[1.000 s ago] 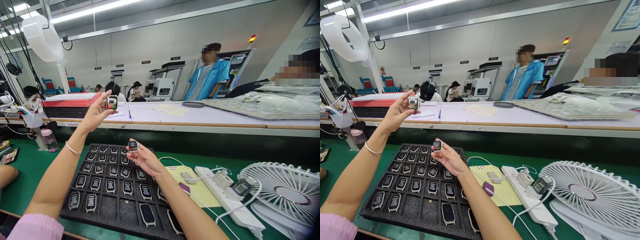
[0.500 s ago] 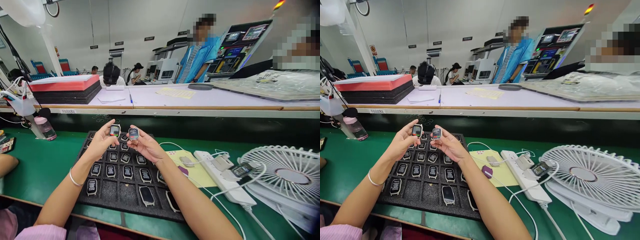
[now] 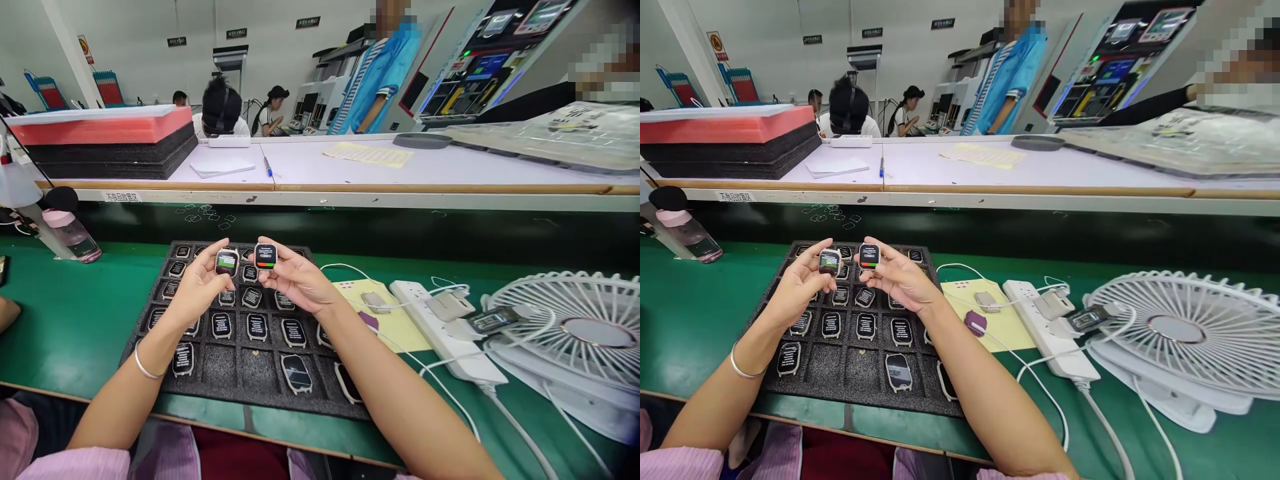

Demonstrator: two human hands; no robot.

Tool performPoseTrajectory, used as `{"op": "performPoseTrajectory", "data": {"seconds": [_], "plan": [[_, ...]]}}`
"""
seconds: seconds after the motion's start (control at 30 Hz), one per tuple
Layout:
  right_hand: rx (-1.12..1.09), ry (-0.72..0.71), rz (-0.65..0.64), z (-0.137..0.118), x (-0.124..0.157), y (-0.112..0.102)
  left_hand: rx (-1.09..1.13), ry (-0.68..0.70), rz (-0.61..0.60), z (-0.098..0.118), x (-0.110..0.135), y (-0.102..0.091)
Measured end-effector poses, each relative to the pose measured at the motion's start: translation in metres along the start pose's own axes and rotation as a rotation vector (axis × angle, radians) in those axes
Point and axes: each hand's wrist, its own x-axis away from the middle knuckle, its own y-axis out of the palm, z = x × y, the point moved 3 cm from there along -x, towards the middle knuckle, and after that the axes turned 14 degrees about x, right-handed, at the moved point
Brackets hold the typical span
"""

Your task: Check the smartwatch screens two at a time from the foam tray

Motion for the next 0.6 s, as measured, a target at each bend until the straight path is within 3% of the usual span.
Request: {"op": "performPoseTrajectory", "data": {"seconds": [0.27, 0.6], "plan": [[0.006, 0.013, -0.005, 0.0015, -0.0023, 0.0066, -0.034, -0.024, 0.039, -0.0025, 0.0012, -0.0013], [0.214, -0.024, -0.008, 0.0088, -0.0042, 0.0080, -0.061, -0.057, 0.056, -0.0080, -0.0009, -0.0009]]}}
